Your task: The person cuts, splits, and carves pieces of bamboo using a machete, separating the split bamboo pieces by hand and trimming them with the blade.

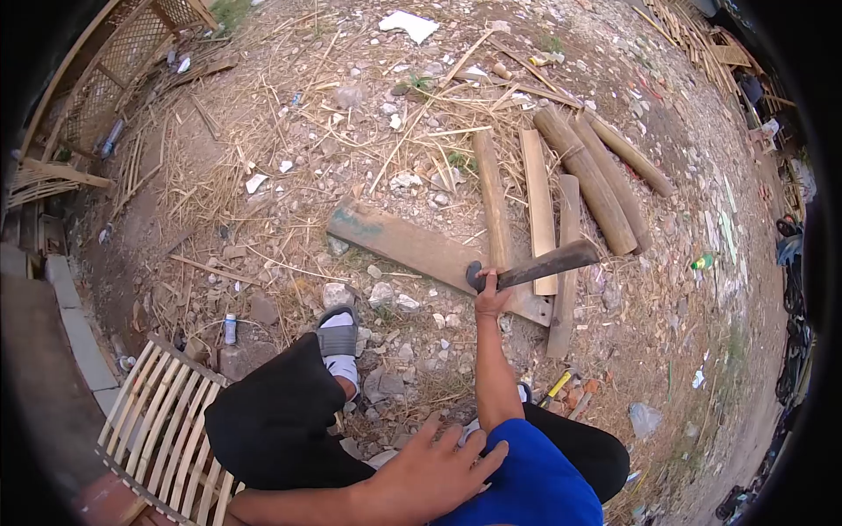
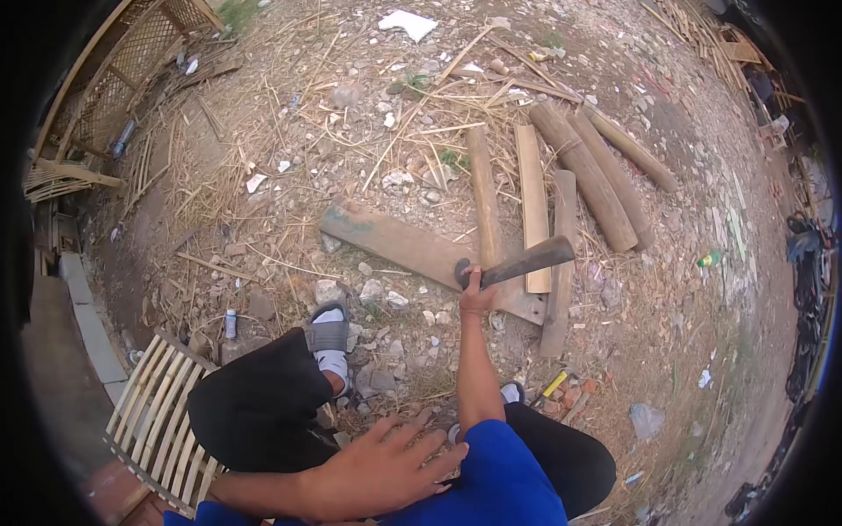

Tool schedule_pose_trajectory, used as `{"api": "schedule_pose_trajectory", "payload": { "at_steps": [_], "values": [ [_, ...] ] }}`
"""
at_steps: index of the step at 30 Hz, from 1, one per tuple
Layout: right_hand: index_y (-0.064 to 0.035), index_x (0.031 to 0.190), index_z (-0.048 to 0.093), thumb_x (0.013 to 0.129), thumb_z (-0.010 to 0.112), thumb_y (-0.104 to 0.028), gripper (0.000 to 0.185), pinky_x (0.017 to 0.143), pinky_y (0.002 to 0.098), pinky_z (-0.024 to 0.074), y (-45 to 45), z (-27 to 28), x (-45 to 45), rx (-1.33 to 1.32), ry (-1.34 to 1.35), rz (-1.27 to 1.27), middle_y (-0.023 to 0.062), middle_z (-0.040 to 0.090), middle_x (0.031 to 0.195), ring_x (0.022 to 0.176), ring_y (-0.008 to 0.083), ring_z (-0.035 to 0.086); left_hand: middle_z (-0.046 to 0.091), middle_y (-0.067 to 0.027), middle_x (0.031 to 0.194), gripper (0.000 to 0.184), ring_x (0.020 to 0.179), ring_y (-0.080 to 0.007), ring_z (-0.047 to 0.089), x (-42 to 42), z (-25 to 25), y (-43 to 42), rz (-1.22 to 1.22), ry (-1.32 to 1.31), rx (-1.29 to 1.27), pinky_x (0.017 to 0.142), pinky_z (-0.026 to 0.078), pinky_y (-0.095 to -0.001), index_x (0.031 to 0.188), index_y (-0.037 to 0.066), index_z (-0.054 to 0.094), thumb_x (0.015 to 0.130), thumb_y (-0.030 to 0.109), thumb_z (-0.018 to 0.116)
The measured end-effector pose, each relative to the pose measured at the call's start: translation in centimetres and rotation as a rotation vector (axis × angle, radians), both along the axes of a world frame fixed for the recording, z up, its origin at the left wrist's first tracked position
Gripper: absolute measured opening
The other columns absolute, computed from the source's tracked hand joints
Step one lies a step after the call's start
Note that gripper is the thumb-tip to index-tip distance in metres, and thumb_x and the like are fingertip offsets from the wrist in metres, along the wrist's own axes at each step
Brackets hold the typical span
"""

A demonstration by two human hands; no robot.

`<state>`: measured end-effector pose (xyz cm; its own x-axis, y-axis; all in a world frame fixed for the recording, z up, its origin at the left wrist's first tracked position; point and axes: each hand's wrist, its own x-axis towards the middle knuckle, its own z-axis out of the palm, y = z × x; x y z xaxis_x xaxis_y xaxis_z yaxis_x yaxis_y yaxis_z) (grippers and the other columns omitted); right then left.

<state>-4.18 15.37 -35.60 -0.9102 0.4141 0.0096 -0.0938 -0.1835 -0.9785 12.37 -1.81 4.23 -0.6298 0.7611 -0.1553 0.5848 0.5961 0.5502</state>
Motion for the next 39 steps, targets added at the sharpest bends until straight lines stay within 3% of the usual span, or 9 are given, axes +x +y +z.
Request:
{"api": "schedule_pose_trajectory", "payload": {
  "at_steps": [5, 12, 15, 17, 22, 33, 36, 37, 39],
  "values": [
    [0.0014, 0.078, 0.061, 0.092, 0.061, -0.012, 0.019, 0.069, 0.0307, 0.0487, 0.3, 1.5, -1.1, 0.096, -0.067, 0.069, 0.0052, 0.062, 0.072, 0.072, 0.0139, 0.060, 0.060, -0.0130, 0.122, 0.055, 0.111, -0.0303, 0.058, 0.9, -0.2, 0.6, 0.002, -0.091, 0.015, 0.095, 0.044, -0.0448, 0.137, 0.009, 0.050, 0.091, 0.037, 0.061],
    [0.0036, 0.082, 0.056, 0.094, 0.057, -0.013, 0.020, 0.062, 0.0328, 0.0500, 1.0, 15.1, -5.5, 0.137, 0.049, 0.149, 0.0100, 0.060, 0.073, 0.065, 0.0180, 0.058, 0.061, -0.0141, 0.114, 0.048, 0.104, -0.0291, 0.061, 1.9, -0.3, 0.2, 0.076, 0.045, 0.074, 0.087, 0.048, -0.0441, 0.132, 0.006, 0.056, 0.088, 0.025, 0.058],
    [0.0012, 0.081, 0.054, 0.094, 0.055, -0.010, 0.017, 0.062, 0.0318, 0.0497, 0.2, 12.5, -3.8, 0.039, 0.069, 0.089, 0.0102, 0.060, 0.073, 0.064, 0.0180, 0.058, 0.060, -0.0110, 0.115, 0.046, 0.105, -0.0261, 0.059, 1.5, -0.4, 0.0, 0.083, 0.070, 0.012, 0.090, 0.045, -0.0429, 0.133, 0.011, 0.056, 0.093, 0.034, 0.057],
    [0.0007, 0.080, 0.057, 0.091, 0.060, -0.008, 0.014, 0.061, 0.0298, 0.0478, -0.5, 2.4, -0.8, 0.122, 0.041, 0.015, 0.0077, 0.061, 0.071, 0.062, 0.0149, 0.058, 0.060, -0.0107, 0.113, 0.045, 0.104, -0.0264, 0.060, 1.6, -0.2, 0.2, 0.088, 0.057, 0.013, 0.090, 0.046, -0.0431, 0.133, 0.011, 0.056, 0.094, 0.033, 0.056],
    [-0.0010, 0.082, 0.063, 0.086, 0.069, -0.011, 0.012, 0.059, 0.0264, 0.0451, -0.4, 0.4, -0.3, 0.154, -0.087, 0.149, 0.0026, 0.062, 0.069, 0.063, 0.0101, 0.057, 0.061, -0.0109, 0.112, 0.044, 0.104, -0.0274, 0.061, 1.8, -0.5, 0.4, 0.065, 0.002, 0.034, 0.090, 0.048, -0.0440, 0.132, 0.010, 0.057, 0.091, 0.025, 0.056],
    [-0.0002, 0.084, 0.063, 0.086, 0.070, -0.006, 0.009, 0.065, 0.0261, 0.0475, 0.5, 8.8, -3.4, 0.197, 0.009, 0.316, 0.0028, 0.064, 0.072, 0.066, 0.0113, 0.060, 0.061, -0.0114, 0.112, 0.045, 0.102, -0.0273, 0.060, 1.7, 0.2, 0.4, 0.059, 0.079, 0.047, 0.091, 0.047, -0.0430, 0.130, 0.010, 0.058, 0.086, 0.021, 0.056],
    [0.0005, 0.085, 0.061, 0.086, 0.068, -0.002, 0.008, 0.071, 0.0297, 0.0522, 0.3, 11.7, -4.0, 0.087, 0.096, 0.353, 0.0050, 0.063, 0.073, 0.069, 0.0133, 0.062, 0.061, -0.0116, 0.112, 0.046, 0.103, -0.0276, 0.059, 1.9, 0.1, 0.5, 0.073, 0.074, 0.058, 0.091, 0.047, -0.0432, 0.130, 0.010, 0.059, 0.086, 0.021, 0.056],
    [0.0002, 0.091, 0.058, 0.089, 0.067, -0.003, 0.010, 0.081, 0.0414, 0.0547, 0.8, 12.0, -4.6, 0.118, 0.195, 0.429, 0.0090, 0.062, 0.079, 0.074, 0.0190, 0.063, 0.061, -0.0117, 0.112, 0.046, 0.103, -0.0277, 0.059, 1.9, 0.1, 0.4, 0.079, 0.078, 0.062, 0.091, 0.047, -0.0434, 0.130, 0.010, 0.059, 0.086, 0.021, 0.056],
    [0.0005, 0.092, 0.057, 0.088, 0.068, -0.004, 0.012, 0.083, 0.0448, 0.0541, 0.7, 15.3, -5.4, 0.099, 0.253, 0.408, 0.0101, 0.062, 0.079, 0.073, 0.0211, 0.063, 0.061, -0.0116, 0.113, 0.046, 0.103, -0.0276, 0.059, 2.0, 0.2, 0.1, 0.076, 0.067, 0.071, 0.091, 0.048, -0.0437, 0.130, 0.010, 0.059, 0.086, 0.021, 0.056]
  ]
}}
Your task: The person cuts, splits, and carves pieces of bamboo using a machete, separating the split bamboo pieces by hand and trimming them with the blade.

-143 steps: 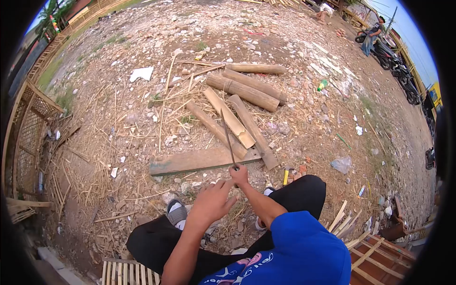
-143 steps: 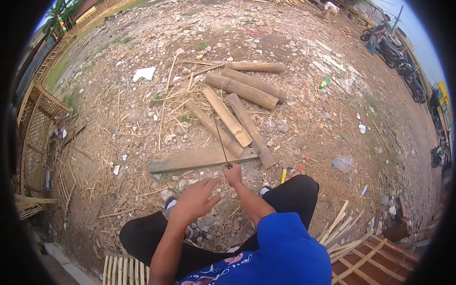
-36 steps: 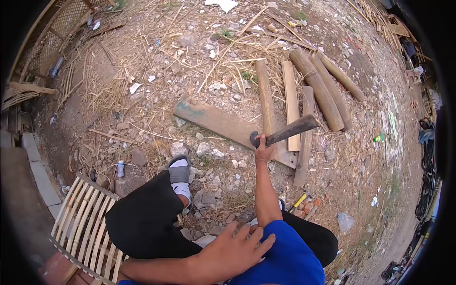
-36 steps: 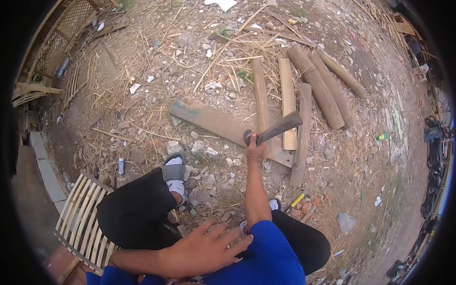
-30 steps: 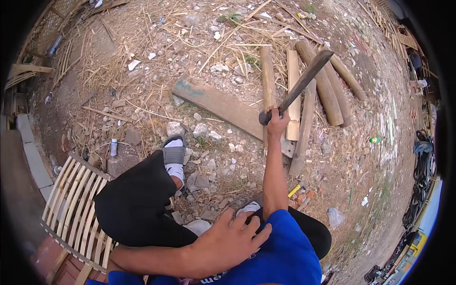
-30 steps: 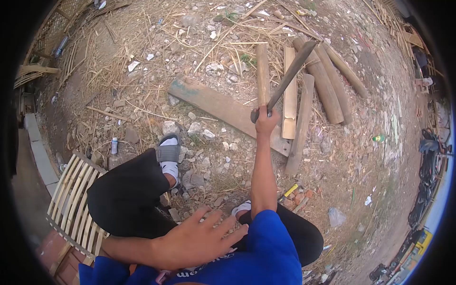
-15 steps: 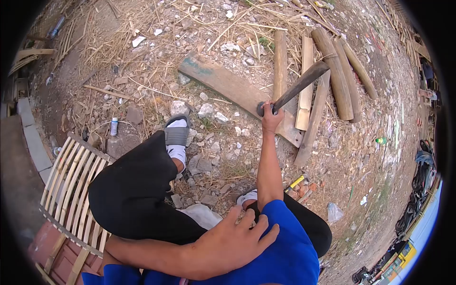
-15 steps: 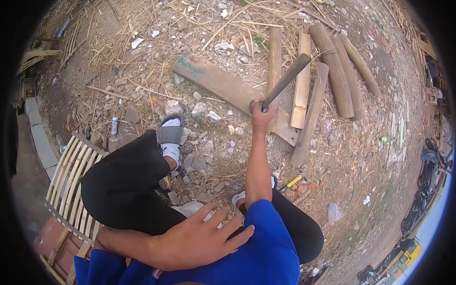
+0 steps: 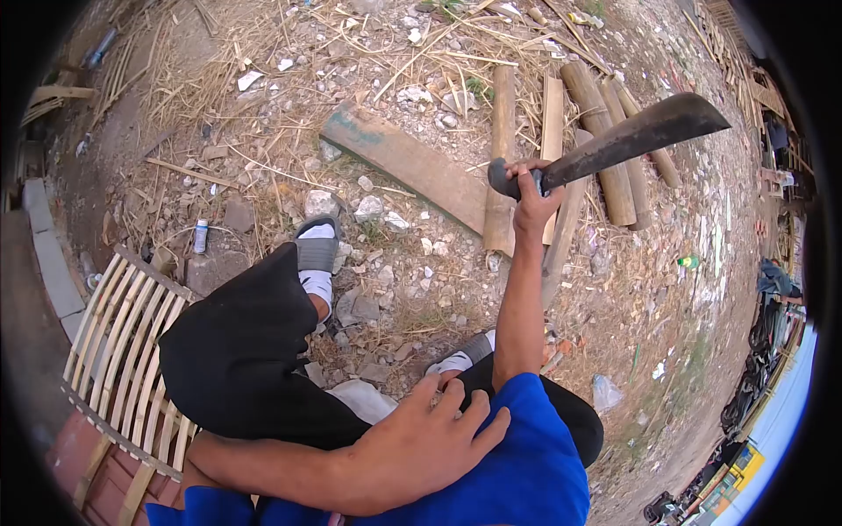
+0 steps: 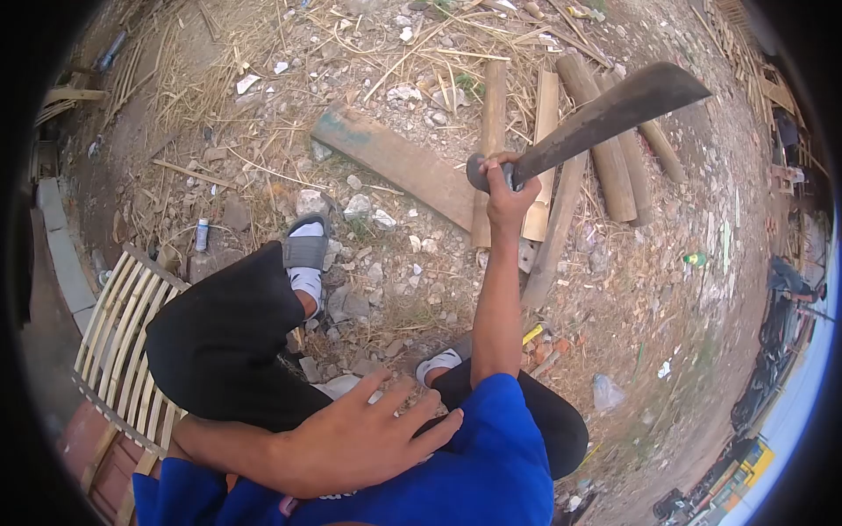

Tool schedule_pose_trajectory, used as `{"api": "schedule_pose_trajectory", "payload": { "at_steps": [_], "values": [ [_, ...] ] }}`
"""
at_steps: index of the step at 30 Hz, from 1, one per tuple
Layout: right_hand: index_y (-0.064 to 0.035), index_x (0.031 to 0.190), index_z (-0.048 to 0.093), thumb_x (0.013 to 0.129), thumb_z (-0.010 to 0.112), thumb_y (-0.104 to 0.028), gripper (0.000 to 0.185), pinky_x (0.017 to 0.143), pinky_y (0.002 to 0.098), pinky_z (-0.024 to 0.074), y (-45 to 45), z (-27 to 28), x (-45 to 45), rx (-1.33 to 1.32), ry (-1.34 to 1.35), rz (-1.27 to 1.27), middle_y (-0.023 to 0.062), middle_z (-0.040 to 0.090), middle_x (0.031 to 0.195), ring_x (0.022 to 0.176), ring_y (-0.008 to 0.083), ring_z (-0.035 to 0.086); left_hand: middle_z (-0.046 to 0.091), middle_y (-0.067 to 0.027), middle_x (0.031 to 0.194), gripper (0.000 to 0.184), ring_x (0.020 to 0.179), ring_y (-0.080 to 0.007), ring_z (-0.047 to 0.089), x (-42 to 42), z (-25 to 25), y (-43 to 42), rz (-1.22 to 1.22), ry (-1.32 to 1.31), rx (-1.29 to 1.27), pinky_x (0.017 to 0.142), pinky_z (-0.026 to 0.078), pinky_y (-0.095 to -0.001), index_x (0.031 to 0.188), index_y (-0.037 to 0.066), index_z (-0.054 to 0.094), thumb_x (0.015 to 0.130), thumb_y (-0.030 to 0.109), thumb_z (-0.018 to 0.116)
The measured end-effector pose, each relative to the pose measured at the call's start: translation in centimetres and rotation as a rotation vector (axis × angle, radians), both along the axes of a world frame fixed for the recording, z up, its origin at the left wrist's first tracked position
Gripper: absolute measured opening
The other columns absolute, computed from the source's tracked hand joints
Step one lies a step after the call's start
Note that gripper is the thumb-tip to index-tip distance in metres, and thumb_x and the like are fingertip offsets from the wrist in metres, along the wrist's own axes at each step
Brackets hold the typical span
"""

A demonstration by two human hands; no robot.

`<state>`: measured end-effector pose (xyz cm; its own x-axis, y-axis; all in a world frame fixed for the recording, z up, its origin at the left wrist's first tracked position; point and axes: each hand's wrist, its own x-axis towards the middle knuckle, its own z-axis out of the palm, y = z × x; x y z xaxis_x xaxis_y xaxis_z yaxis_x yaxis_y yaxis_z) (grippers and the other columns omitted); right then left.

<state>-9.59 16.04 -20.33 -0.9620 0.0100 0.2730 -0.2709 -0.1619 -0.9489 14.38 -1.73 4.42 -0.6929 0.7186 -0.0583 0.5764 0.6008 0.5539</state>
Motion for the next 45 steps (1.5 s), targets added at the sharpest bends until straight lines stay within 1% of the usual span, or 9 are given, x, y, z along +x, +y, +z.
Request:
{"api": "schedule_pose_trajectory", "payload": {
  "at_steps": [6, 13, 19, 25, 27, 29, 33, 39, 45],
  "values": [
    [0.0043, 0.091, 0.055, 0.088, 0.059, -0.005, 0.010, 0.082, 0.0444, 0.0544, 0.6, 8.3, -1.5, -0.090, 0.005, -0.117, 0.0135, 0.060, 0.077, 0.070, 0.0226, 0.060, 0.061, -0.0109, 0.112, 0.046, 0.102, -0.0273, 0.059, -0.2, 0.1, -0.8, 0.051, -0.111, 0.050, 0.091, 0.048, -0.0433, 0.131, 0.010, 0.058, 0.086, 0.021, 0.056],
    [0.0033, 0.087, 0.054, 0.088, 0.058, -0.004, 0.009, 0.067, 0.0348, 0.0529, -1.1, -16.4, 3.0, -0.257, -0.168, -0.313, 0.0132, 0.060, 0.076, 0.067, 0.0206, 0.059, 0.058, -0.0129, 0.113, 0.042, 0.112, -0.0320, 0.054, -2.1, 0.6, -1.1, 0.064, -0.188, -0.054, 0.101, 0.041, -0.0505, 0.130, 0.011, 0.057, 0.090, 0.022, 0.051],
    [0.0039, 0.091, 0.054, 0.086, 0.060, -0.001, 0.009, 0.064, 0.0351, 0.0522, 0.0, -12.3, 0.2, -0.065, -0.216, -0.286, 0.0142, 0.060, 0.078, 0.067, 0.0226, 0.059, 0.058, -0.0138, 0.115, 0.043, 0.114, -0.0327, 0.054, -2.1, 0.9, -1.1, 0.027, -0.179, -0.007, 0.102, 0.040, -0.0502, 0.130, 0.010, 0.057, 0.091, 0.024, 0.048],
    [0.0037, 0.091, 0.056, 0.089, 0.059, -0.006, 0.010, 0.072, 0.0348, 0.0511, 0.2, -0.2, -1.8, -0.048, -0.156, -0.295, 0.0135, 0.063, 0.076, 0.070, 0.0202, 0.060, 0.057, -0.0149, 0.118, 0.045, 0.117, -0.0336, 0.053, -2.4, 1.0, -0.8, 0.029, -0.241, 0.026, 0.103, 0.039, -0.0503, 0.132, 0.010, 0.055, 0.092, 0.027, 0.046],
    [0.0027, 0.093, 0.053, 0.088, 0.058, -0.006, 0.012, 0.064, 0.0340, 0.0518, -0.1, -4.9, -0.1, -0.110, -0.117, -0.285, 0.0137, 0.059, 0.076, 0.067, 0.0221, 0.059, 0.057, -0.0150, 0.118, 0.045, 0.118, -0.0336, 0.052, -2.4, 1.1, -0.7, 0.028, -0.273, 0.012, 0.103, 0.039, -0.0504, 0.132, 0.009, 0.055, 0.092, 0.027, 0.046],
    [0.0020, 0.090, 0.054, 0.087, 0.057, 0.000, 0.005, 0.061, 0.0334, 0.0514, -1.2, -16.4, 3.1, -0.083, -0.139, -0.306, 0.0130, 0.060, 0.072, 0.062, 0.0206, 0.059, 0.057, -0.0151, 0.119, 0.045, 0.118, -0.0338, 0.052, -2.7, 1.5, -0.6, 0.039, -0.237, 0.011, 0.103, 0.039, -0.0505, 0.132, 0.010, 0.055, 0.092, 0.027, 0.045],
    [0.0025, 0.086, 0.057, 0.088, 0.061, -0.005, 0.009, 0.063, 0.0312, 0.0500, -1.9, -14.8, 3.0, -0.013, -0.203, -0.274, 0.0100, 0.061, 0.071, 0.062, 0.0179, 0.059, 0.056, -0.0150, 0.125, 0.048, 0.120, -0.0335, 0.051, -2.1, 1.9, 0.0, -0.012, -0.355, 0.011, 0.104, 0.038, -0.0507, 0.135, 0.010, 0.052, 0.091, 0.028, 0.052],
    [0.0015, 0.084, 0.058, 0.087, 0.062, -0.008, 0.010, 0.057, 0.0293, 0.0488, -0.3, -11.8, 2.3, -0.004, -0.346, -0.337, 0.0088, 0.061, 0.068, 0.058, 0.0166, 0.059, 0.061, -0.0108, 0.112, 0.046, 0.101, -0.0265, 0.061, -0.3, -0.9, 0.5, 0.013, 0.001, -0.035, 0.091, 0.048, -0.0429, 0.130, 0.009, 0.058, 0.086, 0.020, 0.056],
    [0.0003, 0.081, 0.060, 0.084, 0.065, -0.013, 0.015, 0.052, 0.0305, 0.0467, 1.7, -11.6, 12.0, 0.267, -0.493, -0.332, 0.0059, 0.060, 0.064, 0.054, 0.0156, 0.056, 0.061, -0.0116, 0.102, 0.044, 0.095, -0.0262, 0.061, 0.2, -0.8, 1.7, -0.102, -0.018, -0.081, 0.084, 0.047, -0.0402, 0.123, 0.007, 0.057, 0.083, 0.024, 0.063]
  ]
}}
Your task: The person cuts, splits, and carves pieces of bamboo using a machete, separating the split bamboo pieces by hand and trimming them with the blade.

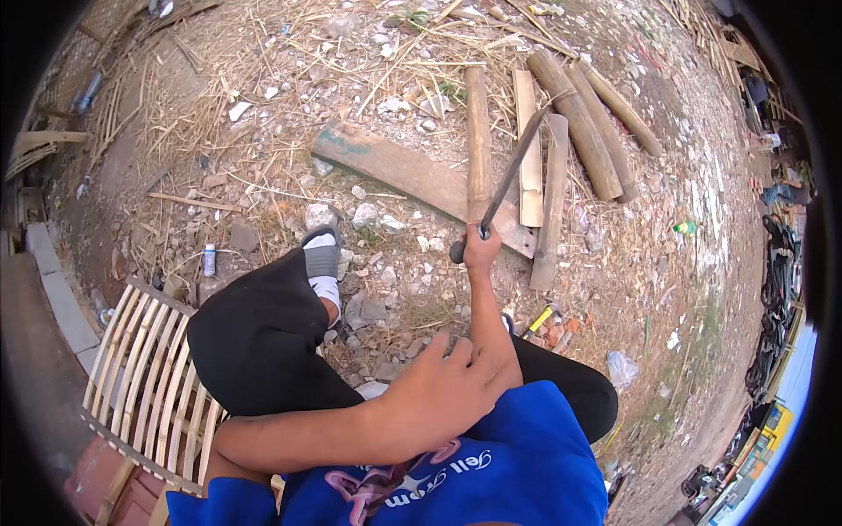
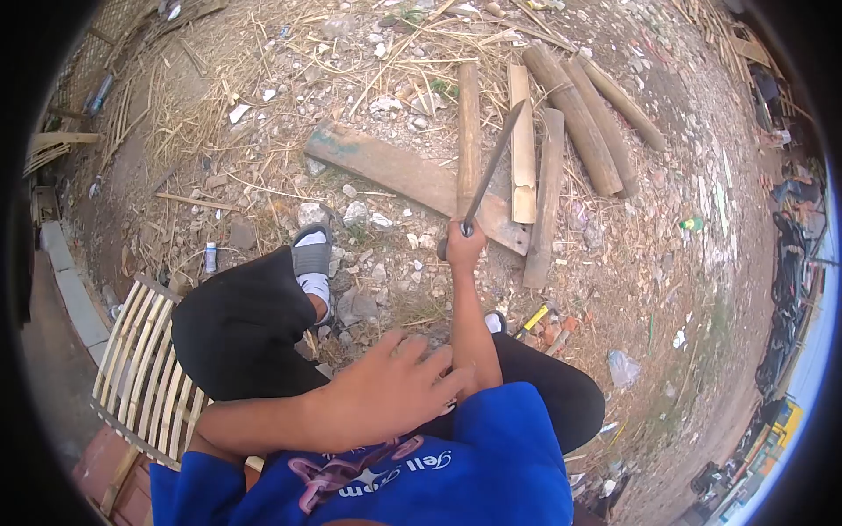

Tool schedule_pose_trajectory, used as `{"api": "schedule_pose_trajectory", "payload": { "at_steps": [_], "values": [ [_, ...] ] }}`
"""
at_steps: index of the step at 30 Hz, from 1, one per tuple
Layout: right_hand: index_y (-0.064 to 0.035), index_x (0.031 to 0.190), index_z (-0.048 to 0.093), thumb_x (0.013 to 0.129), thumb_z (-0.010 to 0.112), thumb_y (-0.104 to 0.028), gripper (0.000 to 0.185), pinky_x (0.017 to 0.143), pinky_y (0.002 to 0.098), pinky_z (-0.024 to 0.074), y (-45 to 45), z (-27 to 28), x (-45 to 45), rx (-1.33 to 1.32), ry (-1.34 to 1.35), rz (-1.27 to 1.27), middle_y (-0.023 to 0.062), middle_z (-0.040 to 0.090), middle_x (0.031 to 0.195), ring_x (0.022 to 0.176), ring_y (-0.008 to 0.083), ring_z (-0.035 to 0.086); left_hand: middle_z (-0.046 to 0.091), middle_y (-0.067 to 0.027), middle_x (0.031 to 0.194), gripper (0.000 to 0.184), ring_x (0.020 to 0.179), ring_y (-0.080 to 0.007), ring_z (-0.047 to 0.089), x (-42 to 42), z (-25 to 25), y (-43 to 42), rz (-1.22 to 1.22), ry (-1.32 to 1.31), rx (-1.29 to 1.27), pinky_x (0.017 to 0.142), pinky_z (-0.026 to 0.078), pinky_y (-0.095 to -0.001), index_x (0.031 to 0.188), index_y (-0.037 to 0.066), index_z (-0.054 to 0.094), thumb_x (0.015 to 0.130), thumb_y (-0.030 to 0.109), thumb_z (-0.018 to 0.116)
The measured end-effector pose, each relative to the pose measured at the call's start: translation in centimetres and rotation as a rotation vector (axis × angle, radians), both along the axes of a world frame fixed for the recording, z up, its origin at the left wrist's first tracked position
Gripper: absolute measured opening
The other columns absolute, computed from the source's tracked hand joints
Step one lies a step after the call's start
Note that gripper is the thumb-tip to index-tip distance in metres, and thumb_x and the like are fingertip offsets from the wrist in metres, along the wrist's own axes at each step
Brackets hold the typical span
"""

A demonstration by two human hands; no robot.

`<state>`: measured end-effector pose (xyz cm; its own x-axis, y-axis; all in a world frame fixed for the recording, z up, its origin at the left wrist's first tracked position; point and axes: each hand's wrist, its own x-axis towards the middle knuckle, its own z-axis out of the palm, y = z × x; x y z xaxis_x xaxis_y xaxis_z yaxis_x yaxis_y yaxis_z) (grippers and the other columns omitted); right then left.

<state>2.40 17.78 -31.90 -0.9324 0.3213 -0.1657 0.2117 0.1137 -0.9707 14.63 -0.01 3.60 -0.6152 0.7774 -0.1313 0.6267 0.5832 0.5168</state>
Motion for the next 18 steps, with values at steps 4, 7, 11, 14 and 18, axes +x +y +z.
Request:
{"api": "schedule_pose_trajectory", "payload": {
  "at_steps": [4, 7, 11, 14, 18],
  "values": [
    [-0.0019, 0.084, 0.066, 0.073, 0.070, -0.027, 0.028, 0.066, 0.0437, 0.0501, -2.8, 0.0, 8.6, 0.371, -0.225, 0.096, 0.0172, 0.063, 0.066, 0.063, 0.0330, 0.063, 0.059, -0.0096, 0.102, 0.047, 0.096, -0.0271, 0.060, 1.3, -0.2, 0.4, 0.024, 0.112, 0.071, 0.083, 0.047, -0.0394, 0.124, 0.006, 0.056, 0.087, 0.032, 0.065],
    [-0.0056, 0.091, 0.069, 0.073, 0.071, -0.032, 0.032, 0.074, 0.0451, 0.0521, -5.3, 1.4, 14.1, 0.481, -0.537, 0.144, 0.0192, 0.067, 0.076, 0.078, 0.0391, 0.066, 0.059, -0.0111, 0.108, 0.049, 0.100, -0.0282, 0.060, 1.8, -1.2, 0.8, 0.004, 0.105, 0.069, 0.085, 0.047, -0.0397, 0.127, 0.006, 0.054, 0.088, 0.034, 0.065],
    [-0.0038, 0.106, 0.066, 0.075, 0.076, -0.041, 0.049, 0.093, 0.0504, 0.0445, -4.7, -4.6, 22.9, 0.860, -0.046, 0.157, 0.0207, 0.063, 0.116, 0.112, 0.0401, 0.057, 0.059, -0.0138, 0.115, 0.051, 0.107, -0.0291, 0.060, 1.8, -1.0, 0.7, 0.020, 0.162, 0.045, 0.089, 0.047, -0.0408, 0.129, 0.006, 0.052, 0.089, 0.035, 0.065],
    [-0.0024, 0.111, 0.064, 0.076, 0.076, -0.042, 0.054, 0.096, 0.0517, 0.0415, -3.6, 0.1, 20.8, 0.861, -0.262, 0.215, 0.0205, 0.058, 0.122, 0.117, 0.0400, 0.053, 0.059, -0.0143, 0.117, 0.052, 0.108, -0.0296, 0.059, 1.4, -0.7, 0.7, 0.013, 0.090, 0.034, 0.090, 0.046, -0.0419, 0.129, 0.006, 0.051, 0.089, 0.036, 0.064],
    [0.0001, 0.116, 0.060, 0.079, 0.076, -0.041, 0.057, 0.094, 0.0508, 0.0421, -1.6, -0.3, 15.4, 0.705, -0.239, 0.096, 0.0197, 0.059, 0.114, 0.110, 0.0382, 0.054, 0.059, -0.0139, 0.119, 0.051, 0.108, -0.0295, 0.060, 0.9, -0.6, 0.7, -0.021, 0.030, 0.011, 0.090, 0.046, -0.0434, 0.130, 0.006, 0.050, 0.090, 0.036, 0.063]
  ]
}}
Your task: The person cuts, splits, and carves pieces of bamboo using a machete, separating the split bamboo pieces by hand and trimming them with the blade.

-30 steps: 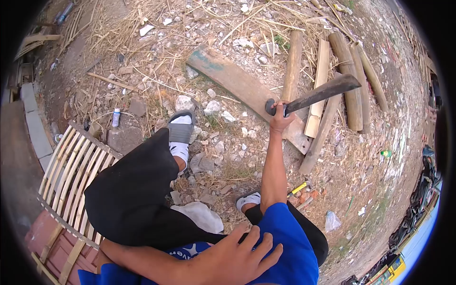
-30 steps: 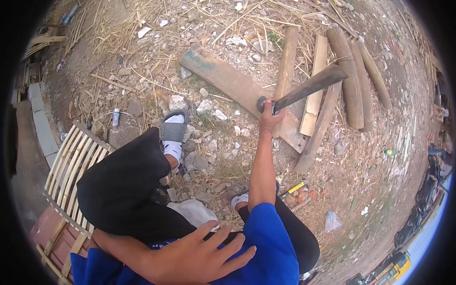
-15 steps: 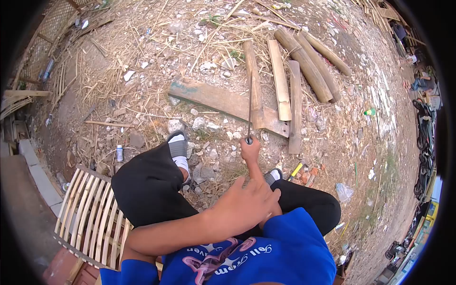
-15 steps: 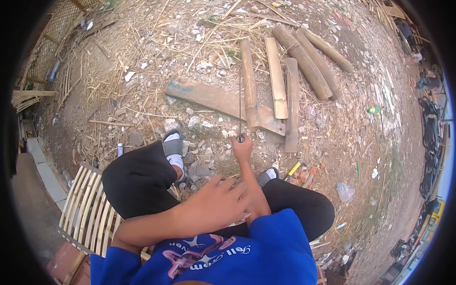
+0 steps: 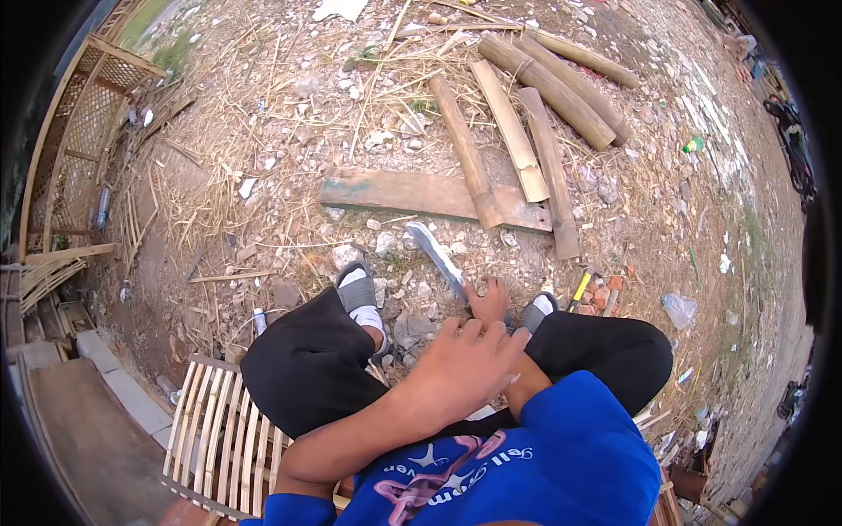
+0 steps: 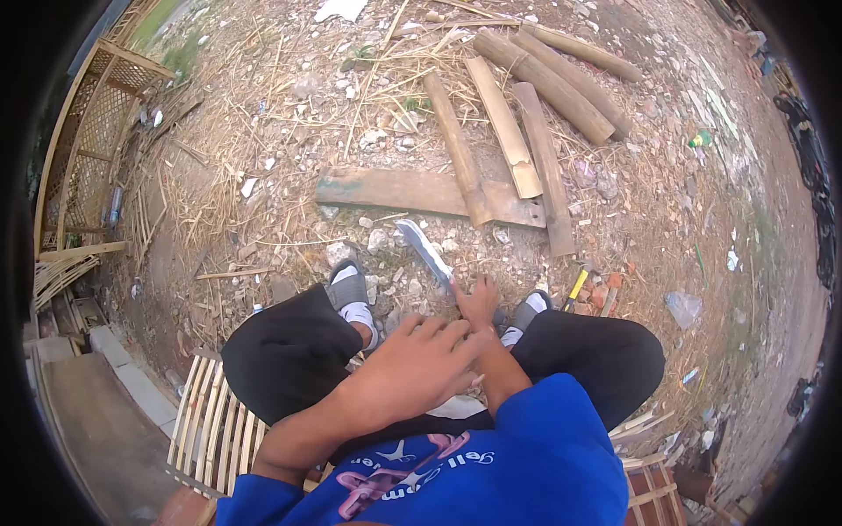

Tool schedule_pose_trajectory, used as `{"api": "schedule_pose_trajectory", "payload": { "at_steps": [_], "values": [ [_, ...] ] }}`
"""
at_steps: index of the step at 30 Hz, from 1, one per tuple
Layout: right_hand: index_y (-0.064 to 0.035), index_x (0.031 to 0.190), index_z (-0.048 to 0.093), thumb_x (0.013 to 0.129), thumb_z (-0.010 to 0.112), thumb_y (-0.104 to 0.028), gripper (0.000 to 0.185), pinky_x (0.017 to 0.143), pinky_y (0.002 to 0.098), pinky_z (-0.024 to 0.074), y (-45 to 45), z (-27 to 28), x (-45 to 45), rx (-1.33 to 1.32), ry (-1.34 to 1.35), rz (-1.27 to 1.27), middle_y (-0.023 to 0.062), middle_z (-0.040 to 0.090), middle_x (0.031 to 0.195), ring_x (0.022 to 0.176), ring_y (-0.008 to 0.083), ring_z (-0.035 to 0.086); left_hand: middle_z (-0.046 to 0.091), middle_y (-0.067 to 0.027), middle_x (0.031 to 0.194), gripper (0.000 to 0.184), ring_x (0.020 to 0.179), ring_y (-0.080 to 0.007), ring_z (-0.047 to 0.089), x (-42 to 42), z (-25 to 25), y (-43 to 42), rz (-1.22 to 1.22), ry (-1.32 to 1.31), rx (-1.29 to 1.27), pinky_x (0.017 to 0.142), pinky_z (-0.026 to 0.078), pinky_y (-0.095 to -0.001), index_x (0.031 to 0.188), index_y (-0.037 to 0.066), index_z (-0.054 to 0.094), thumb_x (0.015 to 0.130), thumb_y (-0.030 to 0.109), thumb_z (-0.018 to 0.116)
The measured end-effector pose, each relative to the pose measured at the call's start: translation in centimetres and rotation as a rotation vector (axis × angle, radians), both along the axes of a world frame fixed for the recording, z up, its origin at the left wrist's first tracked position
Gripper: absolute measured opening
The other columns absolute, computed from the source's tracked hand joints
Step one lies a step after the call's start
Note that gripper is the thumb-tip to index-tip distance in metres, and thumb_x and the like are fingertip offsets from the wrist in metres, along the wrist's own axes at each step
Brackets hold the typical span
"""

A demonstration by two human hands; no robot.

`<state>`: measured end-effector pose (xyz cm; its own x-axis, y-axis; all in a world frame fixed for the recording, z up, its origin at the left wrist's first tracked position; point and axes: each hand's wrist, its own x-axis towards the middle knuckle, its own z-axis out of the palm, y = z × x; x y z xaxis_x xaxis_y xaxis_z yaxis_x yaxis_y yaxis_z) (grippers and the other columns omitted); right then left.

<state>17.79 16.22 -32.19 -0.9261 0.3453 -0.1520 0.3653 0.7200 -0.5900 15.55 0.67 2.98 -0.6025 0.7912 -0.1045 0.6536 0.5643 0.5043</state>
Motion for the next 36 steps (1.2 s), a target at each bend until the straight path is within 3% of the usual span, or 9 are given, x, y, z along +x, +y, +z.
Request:
{"api": "schedule_pose_trajectory", "payload": {
  "at_steps": [2, 6, 9, 12, 13, 17, 20, 23, 36],
  "values": [
    [0.0014, 0.115, 0.059, 0.078, 0.078, -0.041, 0.059, 0.092, 0.0466, 0.0437, 1.4, -3.5, -4.7, -0.094, 0.218, -0.262, 0.0196, 0.060, 0.107, 0.106, 0.0362, 0.056, 0.059, -0.0137, 0.119, 0.051, 0.108, -0.0292, 0.060, -0.4, 0.6, 0.0, -0.027, -0.042, -0.027, 0.090, 0.046, -0.0438, 0.130, 0.006, 0.050, 0.091, 0.036, 0.063],
    [0.0025, 0.109, 0.059, 0.076, 0.079, -0.036, 0.055, 0.081, 0.0423, 0.0470, 4.0, -6.0, -14.6, -0.436, 0.172, -0.510, 0.0191, 0.063, 0.100, 0.091, 0.0339, 0.061, 0.060, -0.0131, 0.118, 0.052, 0.108, -0.0292, 0.059, -0.8, 1.0, 0.2, -0.046, -0.079, -0.037, 0.091, 0.046, -0.0442, 0.132, 0.006, 0.050, 0.092, 0.035, 0.062],
    [0.0016, 0.101, 0.059, 0.075, 0.079, -0.034, 0.048, 0.076, 0.0440, 0.0479, 3.9, -3.9, -18.2, -0.261, 0.059, -0.436, 0.0180, 0.065, 0.093, 0.085, 0.0346, 0.063, 0.060, -0.0129, 0.117, 0.053, 0.108, -0.0297, 0.059, -1.1, 0.8, 0.2, -0.029, -0.070, -0.029, 0.092, 0.046, -0.0441, 0.134, 0.006, 0.049, 0.092, 0.035, 0.062],
    [-0.0019, 0.091, 0.058, 0.079, 0.078, -0.024, 0.032, 0.071, 0.0381, 0.0484, 4.1, -2.3, -19.0, -0.249, -0.026, -0.188, 0.0124, 0.064, 0.083, 0.078, 0.0231, 0.062, 0.060, -0.0129, 0.118, 0.053, 0.108, -0.0301, 0.059, -1.2, 0.8, 0.0, -0.013, -0.045, -0.057, 0.092, 0.046, -0.0439, 0.135, 0.006, 0.049, 0.092, 0.035, 0.062],
    [-0.0030, 0.091, 0.057, 0.078, 0.075, -0.019, 0.028, 0.074, 0.0426, 0.0461, 3.9, -2.0, -19.2, -0.307, 0.038, -0.126, 0.0116, 0.064, 0.085, 0.082, 0.0265, 0.063, 0.060, -0.0129, 0.119, 0.053, 0.108, -0.0302, 0.059, -1.4, 0.8, 0.1, -0.010, -0.031, -0.065, 0.092, 0.046, -0.0439, 0.135, 0.006, 0.049, 0.092, 0.035, 0.062],
    [-0.0066, 0.093, 0.056, 0.078, 0.068, -0.008, 0.019, 0.079, 0.0433, 0.0394, 4.9, 3.1, -22.1, 0.244, 0.566, 0.223, 0.0109, 0.061, 0.086, 0.087, 0.0321, 0.059, 0.060, -0.0129, 0.121, 0.052, 0.108, -0.0300, 0.059, -1.3, 1.0, 0.3, -0.036, -0.047, -0.041, 0.092, 0.046, -0.0428, 0.133, 0.006, 0.050, 0.093, 0.036, 0.061],
    [-0.0062, 0.094, 0.056, 0.078, 0.068, -0.007, 0.020, 0.082, 0.0442, 0.0401, 8.2, 4.5, -25.1, 0.377, 0.500, 0.197, 0.0118, 0.061, 0.088, 0.089, 0.0326, 0.059, 0.059, -0.0128, 0.121, 0.052, 0.108, -0.0296, 0.059, -1.2, 1.1, 0.5, -0.047, -0.078, -0.022, 0.092, 0.046, -0.0423, 0.133, 0.006, 0.050, 0.093, 0.036, 0.061],
    [-0.0062, 0.096, 0.056, 0.078, 0.066, -0.006, 0.020, 0.083, 0.0467, 0.0424, 10.8, 5.3, -25.4, 0.471, 0.548, 0.398, 0.0124, 0.060, 0.092, 0.092, 0.0315, 0.058, 0.059, -0.0125, 0.121, 0.052, 0.110, -0.0295, 0.058, -1.4, 1.1, 0.3, -0.035, -0.057, -0.072, 0.092, 0.046, -0.0419, 0.133, 0.007, 0.050, 0.093, 0.037, 0.061],
    [0.0018, 0.099, 0.054, 0.079, 0.067, 0.003, 0.024, 0.080, 0.0441, 0.0445, 17.6, 15.9, -23.5, 0.214, 0.630, 0.439, 0.0193, 0.055, 0.094, 0.091, 0.0382, 0.054, 0.058, -0.0100, 0.125, 0.053, 0.115, -0.0259, 0.056, -2.0, 2.7, 0.9, -0.027, -0.123, -0.074, 0.098, 0.044, -0.0407, 0.137, 0.011, 0.050, 0.094, 0.040, 0.060]
  ]
}}
